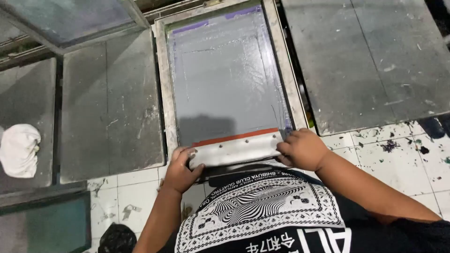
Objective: A person performs manual screen printing on a garment, using a squeegee to press ink through the screen and a spatula to replenish ink from a container.
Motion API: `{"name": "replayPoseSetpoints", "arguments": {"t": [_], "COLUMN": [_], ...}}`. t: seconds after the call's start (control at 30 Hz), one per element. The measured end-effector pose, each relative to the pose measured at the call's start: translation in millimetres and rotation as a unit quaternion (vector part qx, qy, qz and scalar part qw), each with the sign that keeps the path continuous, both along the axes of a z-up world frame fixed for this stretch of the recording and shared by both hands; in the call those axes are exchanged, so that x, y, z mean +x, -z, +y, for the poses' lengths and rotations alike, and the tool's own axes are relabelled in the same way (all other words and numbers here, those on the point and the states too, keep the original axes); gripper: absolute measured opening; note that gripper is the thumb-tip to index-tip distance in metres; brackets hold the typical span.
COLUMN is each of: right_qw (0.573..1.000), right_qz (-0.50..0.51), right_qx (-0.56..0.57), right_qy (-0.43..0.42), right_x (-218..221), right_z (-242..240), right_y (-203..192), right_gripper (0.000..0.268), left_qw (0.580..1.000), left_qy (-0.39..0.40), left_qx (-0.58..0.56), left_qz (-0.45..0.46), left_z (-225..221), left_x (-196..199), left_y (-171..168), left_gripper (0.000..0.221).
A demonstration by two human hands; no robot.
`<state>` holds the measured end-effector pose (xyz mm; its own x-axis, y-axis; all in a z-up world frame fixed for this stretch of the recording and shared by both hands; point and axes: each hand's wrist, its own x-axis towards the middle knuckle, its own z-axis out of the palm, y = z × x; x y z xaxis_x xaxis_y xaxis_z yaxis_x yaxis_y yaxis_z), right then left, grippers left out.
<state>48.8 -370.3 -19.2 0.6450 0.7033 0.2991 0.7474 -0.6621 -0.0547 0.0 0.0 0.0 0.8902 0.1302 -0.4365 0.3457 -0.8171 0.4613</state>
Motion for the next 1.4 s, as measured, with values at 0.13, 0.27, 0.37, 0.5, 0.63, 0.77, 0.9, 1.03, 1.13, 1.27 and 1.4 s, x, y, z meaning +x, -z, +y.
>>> {"name": "replayPoseSetpoints", "arguments": {"t": [0.13,0.27,0.37,0.5,0.63,0.77,0.9,1.03,1.13,1.27,1.4], "right_qw": [0.998,0.981,0.959,0.931,0.926,0.923,0.94,0.944,0.944,0.89,0.902], "right_qz": [0.0,0.054,0.111,0.118,0.151,0.171,0.117,0.093,0.116,0.275,0.277], "right_qx": [0.023,-0.013,-0.076,-0.199,-0.252,-0.261,-0.243,-0.197,-0.193,-0.242,-0.248], "right_qy": [0.059,0.185,0.249,0.282,0.239,0.223,0.21,0.246,0.242,0.271,0.218], "right_x": [6,13,25,45,54,50,56,50,41,27,17], "right_z": [6,25,43,57,72,81,85,87,92,106,113], "right_y": [-9,-33,-47,-59,-41,-64,-99,-143,-146,-106,-108], "right_gripper": [0.019,0.042,0.045,0.031,0.03,0.02,0.016,0.02,0.019,0.02,0.05], "left_qw": [0.999,0.981,0.956,0.916,0.918,0.873,0.787,0.877,0.905,0.899,0.9], "left_qy": [0.008,0.146,0.216,0.305,0.327,0.37,0.376,0.39,0.374,0.397,0.393], "left_qx": [-0.021,0.081,0.174,0.254,0.224,0.229,0.197,0.201,0.127,0.182,0.185], "left_qz": [-0.029,-0.096,-0.1,-0.058,0.0,-0.22,-0.448,-0.196,-0.155,-0.015,-0.046], "left_z": [-6,2,-3,-19,-30,-8,17,10,4,-2,-4], "left_x": [9,36,57,82,85,84,107,101,89,92,80], "left_y": [-24,-5,-24,-57,-52,-14,21,-99,-122,-44,-30], "left_gripper": [0.06,0.055,0.04,0.03,0.032,0.02,0.02,0.03,0.025,0.023,0.021]}}
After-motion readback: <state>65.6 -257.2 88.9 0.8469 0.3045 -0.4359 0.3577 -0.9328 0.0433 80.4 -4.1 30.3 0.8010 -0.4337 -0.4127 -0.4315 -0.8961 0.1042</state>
